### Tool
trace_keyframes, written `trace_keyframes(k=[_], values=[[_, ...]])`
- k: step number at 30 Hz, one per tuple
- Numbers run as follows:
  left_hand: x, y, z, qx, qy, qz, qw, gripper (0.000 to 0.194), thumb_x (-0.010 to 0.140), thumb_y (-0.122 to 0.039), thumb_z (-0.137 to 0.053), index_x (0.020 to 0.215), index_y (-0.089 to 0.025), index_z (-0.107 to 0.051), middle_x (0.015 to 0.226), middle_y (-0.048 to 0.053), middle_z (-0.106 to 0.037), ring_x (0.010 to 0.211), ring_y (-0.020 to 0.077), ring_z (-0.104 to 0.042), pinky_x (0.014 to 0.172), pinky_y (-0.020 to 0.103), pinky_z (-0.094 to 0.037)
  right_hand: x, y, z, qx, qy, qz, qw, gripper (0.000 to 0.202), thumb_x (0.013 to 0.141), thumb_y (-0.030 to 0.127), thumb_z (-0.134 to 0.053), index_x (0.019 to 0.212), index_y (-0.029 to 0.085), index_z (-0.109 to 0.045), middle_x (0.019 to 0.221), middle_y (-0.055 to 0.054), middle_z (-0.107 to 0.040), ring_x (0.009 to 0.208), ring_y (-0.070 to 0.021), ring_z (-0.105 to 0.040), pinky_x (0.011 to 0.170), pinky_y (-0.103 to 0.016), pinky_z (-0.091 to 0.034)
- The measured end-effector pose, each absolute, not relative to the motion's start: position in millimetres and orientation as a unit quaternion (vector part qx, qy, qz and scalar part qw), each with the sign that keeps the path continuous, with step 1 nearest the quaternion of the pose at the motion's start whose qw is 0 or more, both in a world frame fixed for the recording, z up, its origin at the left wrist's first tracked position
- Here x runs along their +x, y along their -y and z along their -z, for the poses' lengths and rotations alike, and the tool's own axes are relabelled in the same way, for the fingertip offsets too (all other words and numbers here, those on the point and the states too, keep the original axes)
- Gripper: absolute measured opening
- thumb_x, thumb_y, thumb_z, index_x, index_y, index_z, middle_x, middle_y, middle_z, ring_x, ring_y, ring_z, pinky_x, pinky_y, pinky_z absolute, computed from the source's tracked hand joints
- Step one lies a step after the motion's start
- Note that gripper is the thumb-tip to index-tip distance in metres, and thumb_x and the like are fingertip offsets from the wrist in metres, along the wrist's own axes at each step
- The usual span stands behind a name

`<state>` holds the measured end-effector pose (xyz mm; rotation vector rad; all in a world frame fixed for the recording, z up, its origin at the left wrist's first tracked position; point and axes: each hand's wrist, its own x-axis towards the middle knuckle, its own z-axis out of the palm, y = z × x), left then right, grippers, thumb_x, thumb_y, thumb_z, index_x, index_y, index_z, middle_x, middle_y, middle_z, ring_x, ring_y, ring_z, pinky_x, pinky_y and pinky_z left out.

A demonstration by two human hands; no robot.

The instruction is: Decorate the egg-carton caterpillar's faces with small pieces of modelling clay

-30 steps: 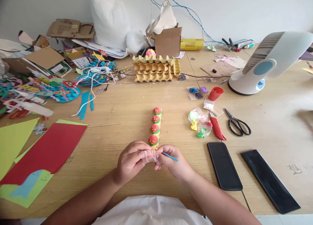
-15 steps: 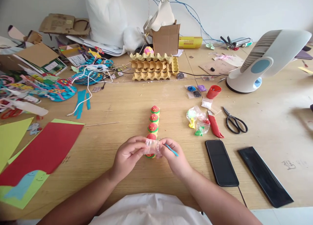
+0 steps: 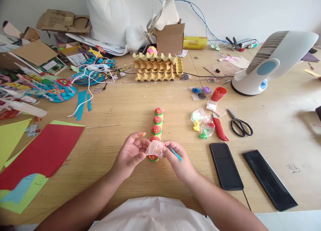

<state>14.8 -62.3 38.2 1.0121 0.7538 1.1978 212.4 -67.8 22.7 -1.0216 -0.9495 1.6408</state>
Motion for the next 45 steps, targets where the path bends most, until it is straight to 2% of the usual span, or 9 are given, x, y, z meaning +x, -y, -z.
trace_keyframes(k=[2, 7, 14, 20, 28, 34, 38, 42, 45], values=[[17, 67, -40, 0.48, -0.335, -0.514, 0.627, 0.065, 0.084, -0.024, -0.083, 0.138, -0.03, -0.048, 0.104, 0.002, -0.074, 0.096, 0.0175, -0.072, 0.086, 0.033, -0.06, 211, 69, -27, -0.415, 0.419, -0.659, 0.467, 0.027, 0.089, 0.049, -0.076, 0.093, 0.022, -0.074, 0.087, -0.001, -0.072, 0.08, -0.015, -0.061, 0.078, -0.028, -0.049], [19, 70, -42, 0.491, -0.402, -0.539, 0.554, 0.045, 0.092, -0.021, -0.073, 0.131, -0.024, -0.049, 0.091, 0.001, -0.077, 0.083, 0.0148, -0.075, 0.078, 0.028, -0.061, 214, 67, -36, -0.438, 0.495, -0.608, 0.44, 0.025, 0.094, 0.047, -0.07, 0.091, 0.022, -0.074, 0.082, -0.003, -0.073, 0.074, -0.0166, -0.064, 0.071, -0.029, -0.051], [18, 69, -43, 0.54, -0.434, -0.552, 0.464, 0.041, 0.092, -0.018, -0.071, 0.127, -0.023, -0.05, 0.083, -0.003, -0.072, 0.075, 0.0115, -0.073, 0.071, 0.021, -0.058, 226, 63, -45, -0.469, 0.658, -0.389, 0.442, 0.024, 0.101, 0.036, -0.059, 0.085, 0.022, -0.071, 0.076, -0.004, -0.069, 0.07, -0.0182, -0.062, 0.07, -0.032, -0.049], [19, 77, -44, 0.616, -0.401, -0.487, 0.472, 0.033, 0.094, -0.015, -0.068, 0.121, -0.024, -0.051, 0.077, -0.005, -0.065, 0.075, 0.0113, -0.069, 0.073, 0.022, -0.058, 223, 66, -50, -0.398, 0.609, -0.538, 0.426, 0.021, 0.095, 0.041, -0.069, 0.106, 0.024, -0.07, 0.1, -0.006, -0.074, 0.087, -0.0195, -0.067, 0.081, -0.033, -0.053], [22, 78, -45, 0.623, -0.381, -0.471, 0.495, 0.048, 0.095, -0.017, -0.068, 0.137, -0.024, -0.045, 0.095, 0.003, -0.074, 0.086, 0.0157, -0.073, 0.08, 0.029, -0.061, 221, 67, -47, -0.41, 0.563, -0.556, 0.454, 0.021, 0.094, 0.04, -0.071, 0.085, 0.022, -0.068, 0.077, -0.002, -0.066, 0.069, -0.0149, -0.056, 0.065, -0.028, -0.047], [24, 80, -39, 0.626, -0.404, -0.481, 0.461, 0.039, 0.094, -0.015, -0.067, 0.128, -0.024, -0.05, 0.088, 0.0, -0.072, 0.084, 0.0143, -0.072, 0.081, 0.028, -0.06, 219, 68, -45, -0.409, 0.563, -0.572, 0.434, 0.02, 0.095, 0.041, -0.069, 0.088, 0.022, -0.069, 0.079, -0.003, -0.069, 0.071, -0.0162, -0.061, 0.067, -0.029, -0.05], [25, 81, -37, 0.627, -0.402, -0.48, 0.463, 0.035, 0.095, -0.015, -0.067, 0.125, -0.024, -0.05, 0.085, 0.0, -0.071, 0.084, 0.0149, -0.072, 0.081, 0.028, -0.059, 220, 67, -48, -0.403, 0.631, -0.514, 0.419, 0.017, 0.097, 0.036, -0.066, 0.088, 0.022, -0.068, 0.077, -0.002, -0.068, 0.067, -0.0153, -0.058, 0.063, -0.028, -0.047], [25, 78, -38, 0.598, -0.391, -0.484, 0.506, 0.046, 0.097, -0.02, -0.066, 0.137, -0.025, -0.045, 0.097, 0.004, -0.074, 0.09, 0.016, -0.072, 0.085, 0.032, -0.058, 234, 57, -55, -0.397, 0.705, -0.435, 0.395, 0.017, 0.1, 0.031, -0.061, 0.086, 0.022, -0.066, 0.076, -0.002, -0.067, 0.068, -0.0158, -0.058, 0.066, -0.03, -0.047], [21, 73, -36, 0.543, -0.414, -0.498, 0.535, 0.039, 0.1, -0.029, -0.063, 0.136, -0.023, -0.053, 0.104, 0.007, -0.072, 0.093, 0.0164, -0.068, 0.083, 0.031, -0.056, 250, 42, -55, -0.466, 0.732, -0.338, 0.363, 0.02, 0.101, 0.031, -0.058, 0.085, 0.021, -0.064, 0.073, -0.003, -0.063, 0.067, -0.0166, -0.057, 0.063, -0.029, -0.044]])
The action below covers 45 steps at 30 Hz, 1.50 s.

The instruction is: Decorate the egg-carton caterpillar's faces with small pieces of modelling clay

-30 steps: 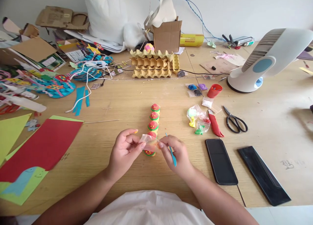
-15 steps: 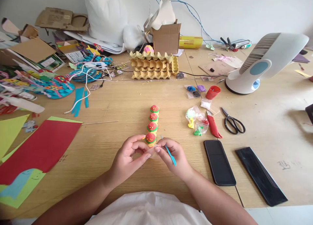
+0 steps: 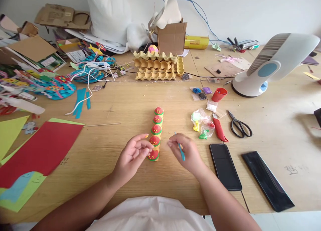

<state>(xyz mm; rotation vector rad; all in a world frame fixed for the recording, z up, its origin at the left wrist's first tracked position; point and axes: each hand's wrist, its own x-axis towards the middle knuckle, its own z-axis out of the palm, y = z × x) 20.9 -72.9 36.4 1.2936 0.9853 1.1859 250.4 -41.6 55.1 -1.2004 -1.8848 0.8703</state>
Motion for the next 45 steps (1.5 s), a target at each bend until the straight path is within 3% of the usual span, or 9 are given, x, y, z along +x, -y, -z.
trace_keyframes(k=[5, 7, 11, 16, 23, 30, 38, 42, 45], values=[[11, 65, -34, 0.443, -0.434, -0.504, 0.601, 0.032, 0.099, -0.042, -0.062, 0.119, -0.019, -0.072, 0.097, 0.007, -0.068, 0.073, 0.0125, -0.053, 0.066, 0.027, -0.046, 273, 18, -36, -0.56, 0.79, -0.18, 0.176, 0.02, 0.099, 0.022, -0.054, 0.089, 0.018, -0.07, 0.086, -0.009, -0.07, 0.075, -0.0214, -0.064, 0.067, -0.032, -0.046], [11, 64, -36, 0.411, -0.423, -0.508, 0.627, 0.035, 0.098, -0.047, -0.062, 0.115, -0.02, -0.076, 0.094, 0.007, -0.066, 0.07, 0.012, -0.048, 0.061, 0.026, -0.04, 275, 15, -30, -0.593, 0.785, -0.107, 0.143, 0.017, 0.098, 0.024, -0.058, 0.103, 0.017, -0.073, 0.095, -0.012, -0.072, 0.085, -0.0266, -0.067, 0.073, -0.036, -0.048], [14, 65, -44, 0.378, -0.407, -0.505, 0.661, 0.046, 0.095, -0.057, -0.059, 0.106, -0.018, -0.08, 0.085, 0.007, -0.06, 0.067, 0.0126, -0.042, 0.055, 0.026, -0.032, 268, 25, -35, -0.575, 0.778, -0.02, 0.253, 0.025, 0.099, 0.032, -0.062, 0.119, 0.019, -0.071, 0.098, -0.013, -0.073, 0.094, -0.0307, -0.067, 0.082, -0.042, -0.051], [14, 69, -49, 0.358, -0.364, -0.404, 0.759, 0.064, 0.095, -0.07, -0.047, 0.107, -0.018, -0.081, 0.075, 0.007, -0.054, 0.059, 0.0117, -0.034, 0.05, 0.027, -0.023, 242, 54, -54, -0.352, 0.811, -0.171, 0.434, 0.033, 0.097, 0.03, -0.069, 0.129, 0.027, -0.064, 0.095, -0.007, -0.072, 0.083, -0.0219, -0.068, 0.075, -0.036, -0.054], [11, 73, -46, 0.361, -0.342, -0.343, 0.797, 0.067, 0.096, -0.073, -0.04, 0.104, -0.02, -0.081, 0.076, 0.008, -0.059, 0.057, 0.0123, -0.037, 0.054, 0.028, -0.029, 229, 60, -53, -0.318, 0.786, -0.238, 0.474, 0.031, 0.093, 0.013, -0.071, 0.12, 0.028, -0.069, 0.086, -0.004, -0.071, 0.074, -0.0172, -0.068, 0.068, -0.032, -0.052], [11, 75, -46, 0.443, -0.353, -0.335, 0.753, 0.072, 0.097, -0.074, -0.036, 0.112, -0.018, -0.079, 0.08, 0.009, -0.06, 0.062, 0.0138, -0.039, 0.053, 0.028, -0.026, 230, 60, -54, -0.305, 0.791, -0.236, 0.476, 0.029, 0.092, 0.011, -0.07, 0.117, 0.027, -0.07, 0.085, -0.004, -0.072, 0.071, -0.0166, -0.067, 0.066, -0.032, -0.053], [9, 79, -53, 0.521, -0.366, -0.347, 0.689, 0.065, 0.101, -0.067, -0.04, 0.126, -0.018, -0.075, 0.089, 0.008, -0.058, 0.073, 0.0145, -0.043, 0.061, 0.027, -0.033, 233, 62, -44, -0.277, 0.825, -0.113, 0.48, 0.037, 0.09, 0.002, -0.069, 0.122, 0.02, -0.068, 0.082, -0.004, -0.07, 0.073, -0.0166, -0.062, 0.065, -0.031, -0.052], [9, 70, -53, 0.339, -0.311, -0.287, 0.84, 0.075, 0.097, -0.074, -0.037, 0.121, -0.016, -0.078, 0.079, 0.004, -0.051, 0.06, 0.0098, -0.033, 0.051, 0.024, -0.022, 238, 62, -45, -0.27, 0.844, -0.06, 0.459, 0.033, 0.089, 0.003, -0.071, 0.119, 0.017, -0.068, 0.08, -0.005, -0.07, 0.075, -0.0182, -0.062, 0.067, -0.032, -0.052], [9, 64, -54, 0.22, -0.29, -0.274, 0.89, 0.07, 0.094, -0.072, -0.048, 0.119, -0.014, -0.079, 0.078, 0.002, -0.046, 0.056, 0.0069, -0.027, 0.048, 0.022, -0.016, 236, 63, -50, -0.299, 0.811, -0.163, 0.476, 0.019, 0.093, 0.007, -0.067, 0.107, 0.019, -0.066, 0.078, -0.002, -0.066, 0.07, -0.0152, -0.06, 0.066, -0.03, -0.05]])
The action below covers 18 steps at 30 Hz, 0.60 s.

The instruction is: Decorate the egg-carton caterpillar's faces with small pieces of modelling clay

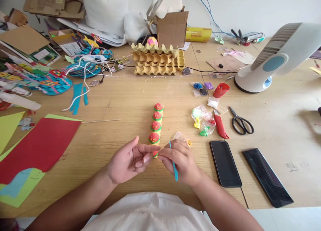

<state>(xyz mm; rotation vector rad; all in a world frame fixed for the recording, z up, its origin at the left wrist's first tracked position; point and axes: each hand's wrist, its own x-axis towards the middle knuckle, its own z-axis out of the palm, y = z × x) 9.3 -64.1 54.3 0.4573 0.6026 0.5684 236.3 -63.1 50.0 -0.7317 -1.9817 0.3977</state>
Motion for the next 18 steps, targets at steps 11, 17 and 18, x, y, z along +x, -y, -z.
trace_keyframes(k=[11, 17, 18], values=[[13, 68, -56, 0.247, -0.322, -0.366, 0.838, 0.055, 0.093, -0.064, -0.06, 0.113, -0.017, -0.081, 0.079, 0.003, -0.049, 0.059, 0.0067, -0.034, 0.051, 0.022, -0.02, 224, 67, -45, -0.391, 0.64, -0.467, 0.469, 0.026, 0.105, 0.031, -0.053, 0.084, 0.02, -0.062, 0.07, 0.001, -0.058, 0.064, -0.0122, -0.053, 0.06, -0.025, -0.044], [15, 69, -55, 0.245, -0.335, -0.33, 0.848, 0.062, 0.09, -0.068, -0.061, 0.116, -0.015, -0.08, 0.081, 0.004, -0.051, 0.06, 0.0073, -0.034, 0.051, 0.022, -0.021, 226, 66, -51, -0.378, 0.714, -0.292, 0.512, 0.01, 0.094, 0.014, -0.069, 0.097, 0.023, -0.069, 0.072, 0.002, -0.063, 0.063, -0.0128, -0.056, 0.062, -0.028, -0.045], [15, 69, -55, 0.246, -0.335, -0.322, 0.85, 0.063, 0.09, -0.069, -0.06, 0.117, -0.015, -0.08, 0.081, 0.005, -0.052, 0.06, 0.0074, -0.034, 0.051, 0.022, -0.021, 226, 65, -51, -0.368, 0.73, -0.259, 0.514, 0.014, 0.093, 0.011, -0.069, 0.1, 0.023, -0.069, 0.073, 0.001, -0.065, 0.064, -0.0134, -0.057, 0.063, -0.029, -0.046]])
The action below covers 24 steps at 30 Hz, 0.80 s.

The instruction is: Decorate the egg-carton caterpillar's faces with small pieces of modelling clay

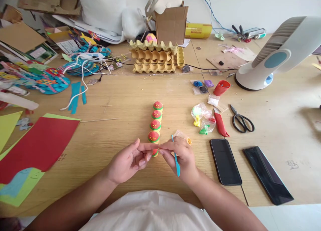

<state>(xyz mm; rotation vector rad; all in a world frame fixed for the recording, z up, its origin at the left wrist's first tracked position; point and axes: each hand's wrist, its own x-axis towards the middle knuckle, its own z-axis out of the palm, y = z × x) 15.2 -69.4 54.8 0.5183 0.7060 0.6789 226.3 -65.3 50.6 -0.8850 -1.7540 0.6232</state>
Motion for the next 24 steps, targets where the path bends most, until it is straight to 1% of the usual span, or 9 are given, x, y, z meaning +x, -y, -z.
trace_keyframes(k=[4, 7, 10, 13, 18, 21, 24], values=[[16, 71, -53, 0.236, -0.324, -0.317, 0.859, 0.066, 0.09, -0.07, -0.059, 0.118, -0.013, -0.079, 0.082, 0.006, -0.054, 0.061, 0.0079, -0.033, 0.05, 0.022, -0.021, 228, 64, -47, -0.349, 0.781, -0.148, 0.496, 0.026, 0.093, 0.008, -0.069, 0.113, 0.023, -0.069, 0.078, -0.001, -0.067, 0.066, -0.0145, -0.062, 0.063, -0.03, -0.049], [15, 69, -53, 0.203, -0.308, -0.326, 0.871, 0.066, 0.091, -0.068, -0.058, 0.12, -0.012, -0.078, 0.083, 0.005, -0.053, 0.061, 0.0077, -0.033, 0.051, 0.021, -0.024, 230, 65, -42, -0.343, 0.816, -0.066, 0.461, 0.03, 0.095, 0.011, -0.066, 0.124, 0.02, -0.066, 0.079, -0.002, -0.068, 0.068, -0.0156, -0.062, 0.067, -0.032, -0.051], [13, 66, -55, 0.173, -0.281, -0.341, 0.88, 0.064, 0.093, -0.066, -0.058, 0.122, -0.012, -0.077, 0.083, 0.004, -0.051, 0.061, 0.0073, -0.033, 0.05, 0.019, -0.024, 232, 67, -39, -0.337, 0.839, -0.022, 0.426, 0.034, 0.096, 0.014, -0.064, 0.129, 0.018, -0.065, 0.079, -0.003, -0.067, 0.073, -0.0181, -0.062, 0.069, -0.033, -0.051], [12, 64, -57, 0.157, -0.256, -0.347, 0.888, 0.062, 0.094, -0.063, -0.058, 0.123, -0.012, -0.077, 0.082, 0.004, -0.05, 0.061, 0.0073, -0.033, 0.049, 0.019, -0.022, 232, 67, -38, -0.341, 0.849, 0.0, 0.403, 0.041, 0.095, 0.015, -0.065, 0.136, 0.018, -0.062, 0.08, -0.004, -0.067, 0.076, -0.0195, -0.061, 0.07, -0.033, -0.049], [12, 66, -59, 0.15, -0.247, -0.342, 0.894, 0.064, 0.095, -0.064, -0.055, 0.124, -0.01, -0.075, 0.083, 0.005, -0.051, 0.061, 0.008, -0.032, 0.048, 0.019, -0.022, 232, 64, -39, -0.371, 0.846, 0.016, 0.382, 0.055, 0.095, 0.013, -0.064, 0.149, 0.021, -0.052, 0.082, -0.004, -0.068, 0.078, -0.0213, -0.061, 0.073, -0.034, -0.048], [12, 66, -58, 0.149, -0.247, -0.343, 0.894, 0.065, 0.095, -0.065, -0.054, 0.122, -0.01, -0.076, 0.084, 0.006, -0.051, 0.061, 0.0083, -0.032, 0.048, 0.019, -0.023, 231, 66, -41, -0.366, 0.856, 0.008, 0.365, 0.059, 0.097, 0.015, -0.063, 0.153, 0.023, -0.048, 0.082, -0.004, -0.07, 0.077, -0.0214, -0.061, 0.071, -0.034, -0.047], [11, 64, -57, 0.146, -0.254, -0.347, 0.891, 0.064, 0.094, -0.065, -0.055, 0.121, -0.011, -0.077, 0.084, 0.006, -0.051, 0.062, 0.0084, -0.033, 0.048, 0.019, -0.023, 229, 69, -41, -0.355, 0.867, -0.001, 0.35, 0.058, 0.098, 0.018, -0.063, 0.153, 0.025, -0.048, 0.083, -0.003, -0.071, 0.077, -0.021, -0.062, 0.069, -0.033, -0.045]])
